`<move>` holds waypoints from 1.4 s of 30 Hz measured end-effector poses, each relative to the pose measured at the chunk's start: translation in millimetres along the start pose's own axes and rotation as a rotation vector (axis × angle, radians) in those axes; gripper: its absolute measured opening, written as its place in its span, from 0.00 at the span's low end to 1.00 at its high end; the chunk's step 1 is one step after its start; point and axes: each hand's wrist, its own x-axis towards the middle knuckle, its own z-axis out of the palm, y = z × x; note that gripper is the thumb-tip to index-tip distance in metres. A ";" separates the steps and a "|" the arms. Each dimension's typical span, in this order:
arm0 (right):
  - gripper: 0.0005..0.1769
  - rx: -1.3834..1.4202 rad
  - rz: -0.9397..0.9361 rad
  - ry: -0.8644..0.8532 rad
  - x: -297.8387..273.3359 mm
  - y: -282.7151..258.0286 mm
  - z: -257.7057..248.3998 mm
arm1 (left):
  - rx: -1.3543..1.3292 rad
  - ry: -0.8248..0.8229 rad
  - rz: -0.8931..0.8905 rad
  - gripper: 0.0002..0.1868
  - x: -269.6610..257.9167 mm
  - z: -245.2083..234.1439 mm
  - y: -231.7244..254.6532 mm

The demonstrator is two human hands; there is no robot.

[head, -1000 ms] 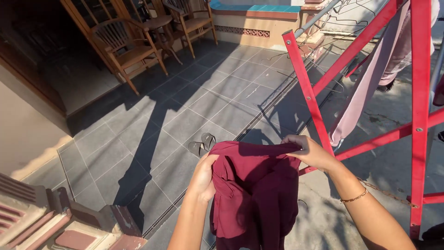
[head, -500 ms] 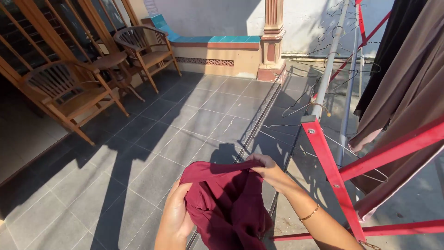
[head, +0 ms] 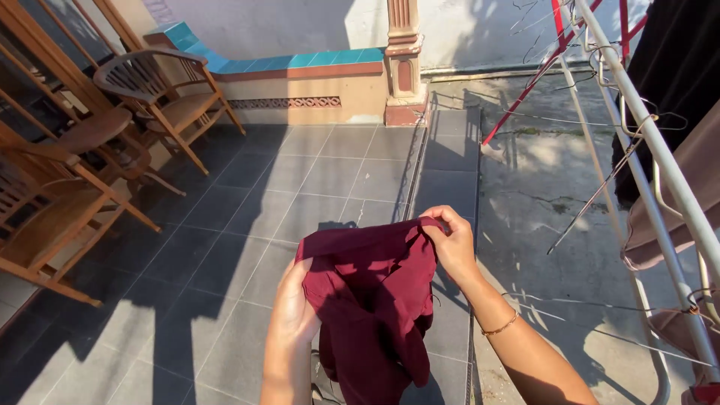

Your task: Hanging wet laundry on a metal drying rack using hangers.

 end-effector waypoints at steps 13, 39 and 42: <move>0.07 0.424 -0.035 0.542 239.6 120.3 33.4 | 0.046 -0.068 -0.307 0.25 269.3 -13.9 -42.8; 0.26 -0.194 0.281 0.071 735.1 235.1 -126.0 | 0.074 -0.243 -0.491 0.29 910.2 128.1 -156.2; 0.24 -0.165 0.309 0.351 795.3 262.7 -158.2 | 0.102 -0.367 -0.468 0.30 968.0 160.6 -184.9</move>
